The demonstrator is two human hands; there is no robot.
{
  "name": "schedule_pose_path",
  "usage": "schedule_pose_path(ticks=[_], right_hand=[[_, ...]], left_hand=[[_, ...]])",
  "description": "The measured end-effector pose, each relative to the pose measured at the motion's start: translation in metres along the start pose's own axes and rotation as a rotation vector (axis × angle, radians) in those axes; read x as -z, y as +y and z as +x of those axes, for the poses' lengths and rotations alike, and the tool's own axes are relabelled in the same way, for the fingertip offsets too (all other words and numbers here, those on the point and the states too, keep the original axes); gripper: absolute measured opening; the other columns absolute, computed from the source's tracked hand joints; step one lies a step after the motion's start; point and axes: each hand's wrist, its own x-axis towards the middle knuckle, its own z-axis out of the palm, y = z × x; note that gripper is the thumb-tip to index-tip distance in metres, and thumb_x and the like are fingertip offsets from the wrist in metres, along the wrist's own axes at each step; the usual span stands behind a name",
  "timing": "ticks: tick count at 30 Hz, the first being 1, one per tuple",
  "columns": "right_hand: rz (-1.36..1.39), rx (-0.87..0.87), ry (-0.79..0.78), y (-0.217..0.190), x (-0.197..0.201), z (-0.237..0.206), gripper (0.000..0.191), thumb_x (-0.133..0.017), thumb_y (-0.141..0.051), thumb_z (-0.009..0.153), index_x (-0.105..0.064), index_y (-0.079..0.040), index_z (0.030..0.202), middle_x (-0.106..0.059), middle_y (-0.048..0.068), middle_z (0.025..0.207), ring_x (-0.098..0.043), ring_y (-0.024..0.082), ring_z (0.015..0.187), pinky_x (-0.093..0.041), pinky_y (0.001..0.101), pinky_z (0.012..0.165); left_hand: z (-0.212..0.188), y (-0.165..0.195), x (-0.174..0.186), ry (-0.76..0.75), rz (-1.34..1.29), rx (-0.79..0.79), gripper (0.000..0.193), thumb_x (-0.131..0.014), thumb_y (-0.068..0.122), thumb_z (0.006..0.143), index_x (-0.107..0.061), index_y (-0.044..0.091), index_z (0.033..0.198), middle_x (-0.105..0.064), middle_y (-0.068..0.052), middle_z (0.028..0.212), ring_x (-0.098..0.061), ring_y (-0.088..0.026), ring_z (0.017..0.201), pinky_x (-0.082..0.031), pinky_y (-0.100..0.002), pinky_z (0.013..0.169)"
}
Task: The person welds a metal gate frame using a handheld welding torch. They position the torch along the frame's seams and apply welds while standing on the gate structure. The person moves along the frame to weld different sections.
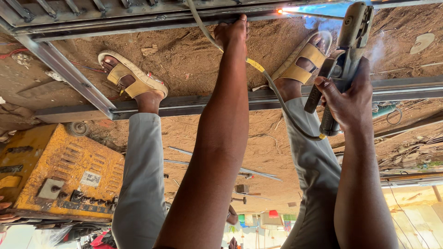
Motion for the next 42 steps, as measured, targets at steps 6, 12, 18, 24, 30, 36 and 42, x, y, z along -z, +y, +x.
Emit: schedule_pose_path(ticks=[6, 12, 18, 24, 30, 36, 42], right_hand=[[-0.041, 0.097, -0.001, 0.004, 0.001, 0.001, 0.066, -0.089, -0.03, 0.098, -0.044, -0.003, 0.138, -0.065, 0.006, 0.109, -0.068, 0.012, 0.096, -0.061, 0.028, 0.082], [0.01, 0.01, 0.0, 0.002, -0.001, 0.003, 0.07, -0.09, -0.033, 0.094, -0.043, -0.006, 0.139, -0.064, 0.004, 0.108, -0.068, 0.012, 0.092, -0.062, 0.0268, 0.075], [0.064, 0.035, -0.008, 0.012, 0.0, 0.005, 0.068, -0.09, -0.028, 0.095, -0.043, -0.005, 0.138, -0.066, 0.006, 0.11, -0.067, 0.013, 0.091, -0.06, 0.0282, 0.075], [0.017, 0.048, -0.005, 0.013, 0.0, 0.005, 0.069, -0.09, -0.032, 0.095, -0.043, -0.004, 0.137, -0.066, 0.006, 0.11, -0.07, 0.012, 0.094, -0.062, 0.0286, 0.08], [-0.011, 0.0, -0.004, 0.004, -0.001, 0.006, 0.075, -0.089, -0.043, 0.092, -0.043, -0.006, 0.138, -0.066, 0.005, 0.106, -0.069, 0.013, 0.092, -0.062, 0.0283, 0.074], [-0.017, -0.025, 0.004, 0.004, -0.001, 0.007, 0.073, -0.089, -0.035, 0.094, -0.043, -0.007, 0.142, -0.067, 0.005, 0.11, -0.069, 0.013, 0.091, -0.061, 0.0282, 0.072], [-0.068, 0.048, 0.005, 0.004, 0.0, 0.009, 0.067, -0.088, -0.024, 0.098, -0.041, -0.004, 0.142, -0.067, 0.008, 0.116, -0.071, 0.016, 0.099, -0.063, 0.0295, 0.078]], left_hand=[[0.005, -0.003, -0.002, 0.016, -0.079, 0.012, 0.025, -0.08, 0.012, 0.085, -0.063, -0.003, 0.074, -0.075, -0.017, 0.071, -0.066, -0.016, 0.046, -0.048, -0.024, 0.036], [0.001, -0.001, -0.002, 0.016, -0.08, 0.01, 0.026, -0.08, 0.013, 0.085, -0.065, -0.004, 0.072, -0.075, -0.017, 0.07, -0.065, -0.016, 0.044, -0.047, -0.024, 0.035], [-0.007, 0.008, 0.002, 0.029, -0.032, 0.012, 0.025, -0.079, 0.017, 0.086, -0.068, -0.003, 0.074, -0.076, -0.015, 0.071, -0.068, -0.016, 0.047, -0.05, -0.024, 0.037], [-0.015, 0.014, 0.005, 0.038, -0.001, 0.025, 0.027, -0.079, 0.017, 0.087, -0.069, -0.004, 0.074, -0.076, -0.016, 0.072, -0.067, -0.016, 0.046, -0.051, -0.023, 0.038], [-0.017, 0.017, 0.006, 0.005, -0.029, 0.02, 0.027, -0.078, 0.015, 0.087, -0.067, -0.005, 0.073, -0.075, -0.016, 0.07, -0.063, -0.015, 0.044, -0.046, -0.023, 0.035], [-0.017, 0.018, 0.004, 0.04, 0.008, 0.05, 0.028, -0.079, 0.017, 0.087, -0.067, -0.004, 0.073, -0.074, -0.015, 0.071, -0.065, -0.014, 0.045, -0.05, -0.022, 0.037], [-0.017, 0.017, 0.003, 0.039, -0.007, 0.032, 0.026, -0.079, 0.014, 0.086, -0.066, -0.004, 0.073, -0.075, -0.016, 0.071, -0.065, -0.015, 0.045, -0.048, -0.023, 0.036]])
